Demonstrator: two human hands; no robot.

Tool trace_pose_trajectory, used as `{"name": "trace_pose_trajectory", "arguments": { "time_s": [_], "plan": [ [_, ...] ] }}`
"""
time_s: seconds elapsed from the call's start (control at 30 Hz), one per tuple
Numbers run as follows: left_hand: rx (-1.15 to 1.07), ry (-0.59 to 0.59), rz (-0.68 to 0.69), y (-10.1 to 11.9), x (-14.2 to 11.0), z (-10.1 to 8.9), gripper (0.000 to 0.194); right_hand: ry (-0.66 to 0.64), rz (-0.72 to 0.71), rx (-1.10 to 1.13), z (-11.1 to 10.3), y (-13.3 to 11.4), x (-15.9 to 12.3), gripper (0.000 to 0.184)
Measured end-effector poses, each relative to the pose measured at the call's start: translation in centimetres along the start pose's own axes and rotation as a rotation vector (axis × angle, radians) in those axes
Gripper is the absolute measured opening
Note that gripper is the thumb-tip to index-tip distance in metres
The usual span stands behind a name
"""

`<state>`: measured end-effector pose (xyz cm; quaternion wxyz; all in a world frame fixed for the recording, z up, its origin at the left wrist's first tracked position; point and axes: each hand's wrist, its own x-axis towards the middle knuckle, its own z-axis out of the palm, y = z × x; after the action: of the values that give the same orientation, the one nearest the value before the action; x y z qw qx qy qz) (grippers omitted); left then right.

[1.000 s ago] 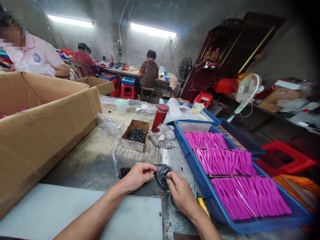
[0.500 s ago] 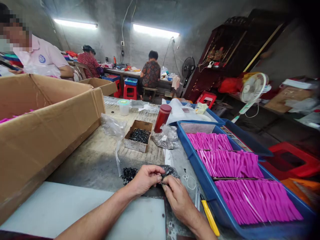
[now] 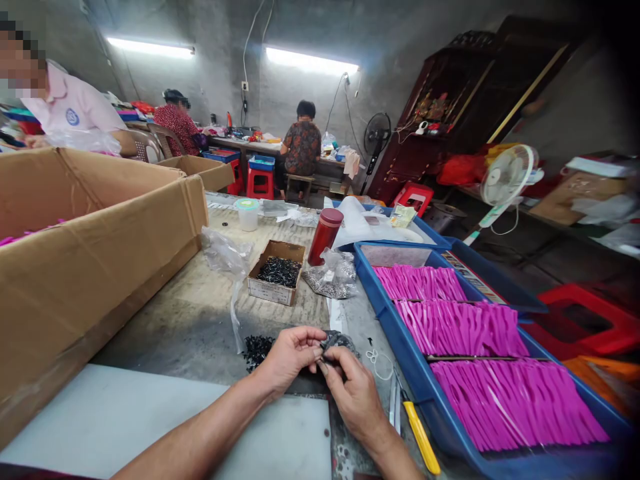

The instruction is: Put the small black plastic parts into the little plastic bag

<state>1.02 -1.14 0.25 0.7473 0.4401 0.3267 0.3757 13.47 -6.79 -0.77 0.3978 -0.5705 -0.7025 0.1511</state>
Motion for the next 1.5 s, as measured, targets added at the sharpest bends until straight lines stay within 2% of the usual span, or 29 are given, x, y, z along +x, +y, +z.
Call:
{"name": "trace_pose_trajectory", "arguments": {
  "time_s": [0.17,0.33,0.4,0.53,0.6,0.7,0.93,1.07,1.5],
  "plan": [
    [-0.004,-0.004,0.01,-0.1,0.1,-0.1,0.024,0.09,-0.089,-0.025,0.7,0.0,0.1,0.014],
    [-0.025,-0.002,0.006,-0.1,0.1,-0.1,0.025,0.174,-0.102,0.021,1.1,0.0,0.0,0.014],
    [-0.031,-0.01,0.01,0.0,0.1,-0.1,0.026,0.228,-0.041,0.09,1.1,0.2,-0.2,0.011],
    [-0.04,-0.02,0.013,0.0,0.2,-0.1,0.028,0.3,0.206,0.256,1.1,0.9,-0.4,0.006],
    [-0.044,-0.031,0.008,0.1,0.2,-0.1,0.029,0.298,0.288,0.329,1.0,1.1,-0.4,0.006],
    [-0.039,-0.06,0.001,0.1,0.1,-0.2,0.029,0.272,0.308,0.373,0.8,1.2,-0.3,0.004],
    [-0.018,-0.102,-0.007,-0.1,0.1,-0.3,0.03,0.131,0.186,0.302,-0.3,0.4,-0.3,0.015],
    [-0.017,-0.103,-0.002,-0.2,0.1,-0.4,0.03,0.098,0.125,0.252,-0.7,0.1,-0.4,0.019],
    [-0.019,-0.123,-0.002,-0.2,0.1,-0.4,0.03,0.066,0.254,0.499,0.1,0.3,-0.8,0.015]
  ]
}}
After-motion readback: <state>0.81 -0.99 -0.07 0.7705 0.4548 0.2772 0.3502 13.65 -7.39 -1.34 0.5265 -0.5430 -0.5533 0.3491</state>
